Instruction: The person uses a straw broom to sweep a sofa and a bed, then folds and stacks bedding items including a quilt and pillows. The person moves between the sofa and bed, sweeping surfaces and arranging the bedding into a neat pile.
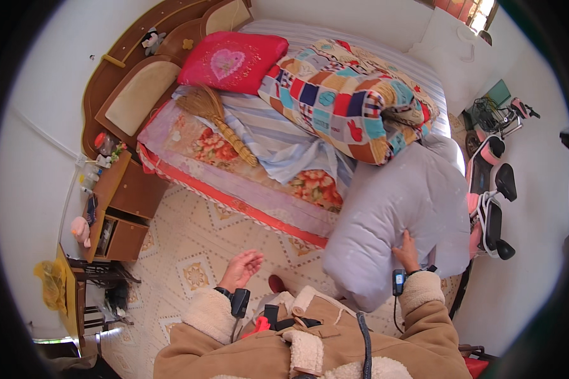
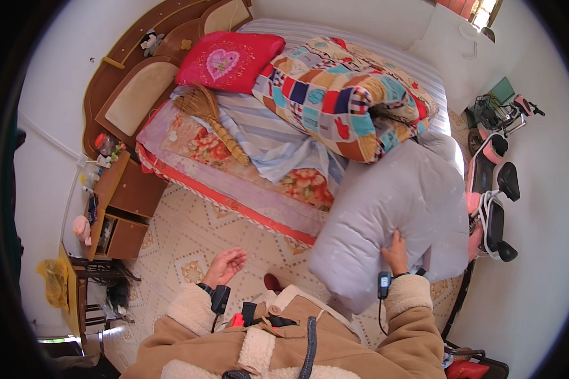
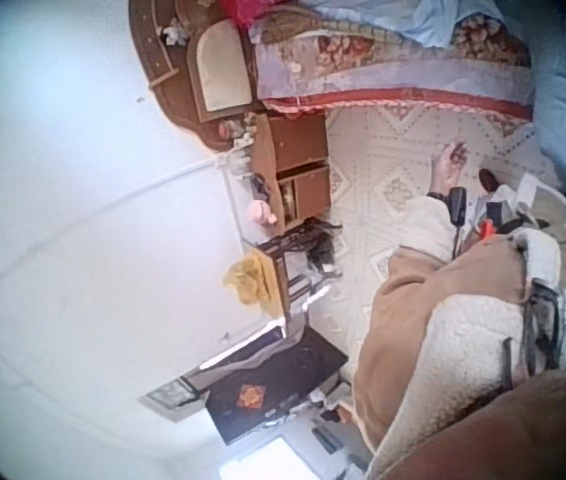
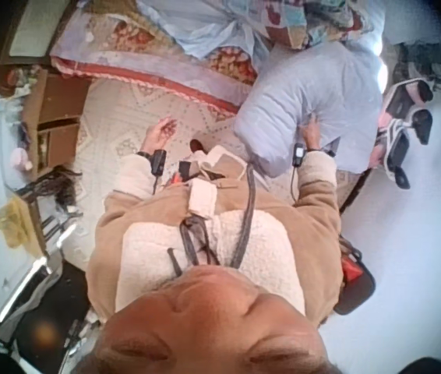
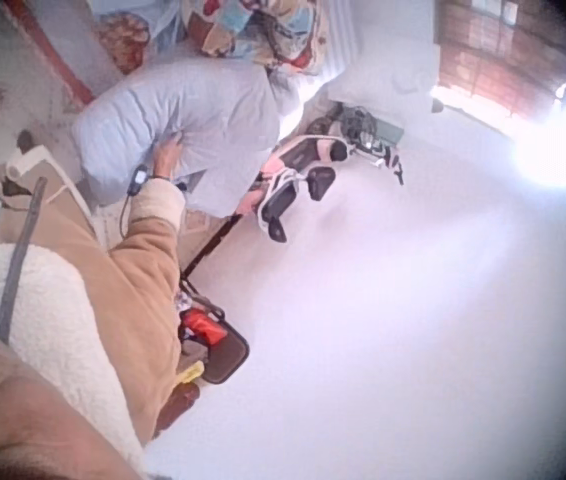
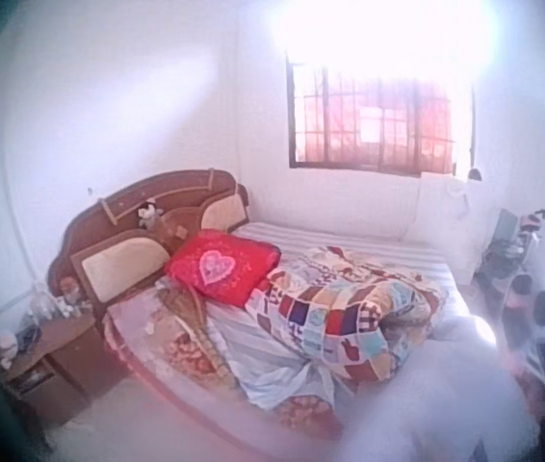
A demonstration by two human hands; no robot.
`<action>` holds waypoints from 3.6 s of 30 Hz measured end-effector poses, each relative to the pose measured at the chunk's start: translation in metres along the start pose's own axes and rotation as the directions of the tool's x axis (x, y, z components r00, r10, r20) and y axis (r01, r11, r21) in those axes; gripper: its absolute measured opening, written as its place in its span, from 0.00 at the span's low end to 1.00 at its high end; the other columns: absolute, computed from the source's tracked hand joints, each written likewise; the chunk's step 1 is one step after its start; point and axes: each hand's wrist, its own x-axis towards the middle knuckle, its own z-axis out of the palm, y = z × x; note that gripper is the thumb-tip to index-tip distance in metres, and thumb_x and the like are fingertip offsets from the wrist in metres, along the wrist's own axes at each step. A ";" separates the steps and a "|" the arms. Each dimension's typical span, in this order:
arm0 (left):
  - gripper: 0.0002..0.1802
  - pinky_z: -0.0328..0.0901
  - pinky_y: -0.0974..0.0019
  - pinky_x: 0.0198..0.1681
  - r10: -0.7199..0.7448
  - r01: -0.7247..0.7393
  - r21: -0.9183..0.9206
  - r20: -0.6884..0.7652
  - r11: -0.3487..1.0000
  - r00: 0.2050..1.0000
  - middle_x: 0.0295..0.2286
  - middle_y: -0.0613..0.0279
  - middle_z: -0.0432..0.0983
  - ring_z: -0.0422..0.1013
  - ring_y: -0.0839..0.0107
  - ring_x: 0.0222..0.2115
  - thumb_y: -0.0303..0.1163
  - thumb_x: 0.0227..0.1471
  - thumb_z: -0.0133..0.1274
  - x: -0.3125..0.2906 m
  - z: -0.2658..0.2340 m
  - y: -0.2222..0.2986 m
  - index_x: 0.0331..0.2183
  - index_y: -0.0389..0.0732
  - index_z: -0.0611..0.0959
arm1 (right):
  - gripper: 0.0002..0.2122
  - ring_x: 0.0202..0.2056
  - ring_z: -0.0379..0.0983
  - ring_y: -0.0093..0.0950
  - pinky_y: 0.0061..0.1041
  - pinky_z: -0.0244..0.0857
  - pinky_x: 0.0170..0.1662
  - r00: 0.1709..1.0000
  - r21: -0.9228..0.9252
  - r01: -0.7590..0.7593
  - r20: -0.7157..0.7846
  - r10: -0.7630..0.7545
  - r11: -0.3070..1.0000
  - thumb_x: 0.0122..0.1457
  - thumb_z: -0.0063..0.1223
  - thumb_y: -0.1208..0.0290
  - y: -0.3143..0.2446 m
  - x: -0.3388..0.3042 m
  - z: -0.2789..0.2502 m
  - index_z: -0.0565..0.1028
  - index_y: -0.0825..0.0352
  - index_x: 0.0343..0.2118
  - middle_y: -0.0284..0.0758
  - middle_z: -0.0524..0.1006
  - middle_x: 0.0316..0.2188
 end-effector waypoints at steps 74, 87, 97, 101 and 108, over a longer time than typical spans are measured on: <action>0.11 0.68 0.71 0.31 -0.059 0.061 0.233 -0.014 0.970 0.998 0.31 0.60 0.74 0.72 0.73 0.29 0.29 0.52 0.44 0.278 -0.009 0.427 0.40 0.41 0.71 | 0.38 0.49 0.56 0.47 0.38 0.51 0.51 0.366 0.707 -0.385 -0.472 0.802 0.593 0.36 0.64 0.59 -0.264 0.161 0.085 0.58 0.74 0.48 0.53 0.61 0.45; 0.12 0.68 0.70 0.31 -0.071 0.057 0.275 0.039 0.960 0.997 0.33 0.59 0.74 0.72 0.73 0.29 0.30 0.52 0.45 0.278 0.006 0.419 0.41 0.41 0.70 | 0.15 0.18 0.69 0.24 0.19 0.58 0.14 0.845 0.995 -0.027 -0.030 0.533 0.099 0.41 0.59 0.72 -0.289 0.194 0.025 0.71 0.69 0.34 0.33 0.72 0.22; 0.16 0.66 0.72 0.39 -0.110 0.022 0.404 0.195 0.914 0.975 0.39 0.61 0.72 0.70 0.75 0.38 0.31 0.53 0.46 0.285 0.058 0.418 0.44 0.39 0.70 | 0.16 0.33 0.68 0.18 0.21 0.63 0.38 0.519 0.917 0.004 0.339 -0.784 0.399 0.42 0.60 0.74 -0.536 0.154 0.051 0.71 0.67 0.36 0.28 0.74 0.31; 0.19 0.63 0.66 0.46 -0.294 0.204 0.324 0.257 0.924 0.921 0.42 0.59 0.69 0.67 0.70 0.42 0.34 0.53 0.45 0.274 0.066 0.415 0.46 0.39 0.68 | 0.18 0.34 0.67 0.17 0.20 0.63 0.39 0.177 0.810 -0.123 0.587 -0.790 0.574 0.43 0.60 0.74 -0.555 0.139 0.087 0.69 0.66 0.38 0.26 0.75 0.31; 0.32 0.58 0.69 0.49 -0.217 -0.104 0.830 0.261 0.548 0.941 0.47 0.57 0.64 0.62 0.71 0.47 0.39 0.47 0.52 0.246 0.080 0.404 0.50 0.36 0.62 | 0.28 0.37 0.67 0.20 0.23 0.62 0.41 0.110 0.695 -0.099 0.719 -0.687 0.712 0.42 0.59 0.72 -0.543 0.142 0.104 0.63 0.65 0.50 0.31 0.74 0.36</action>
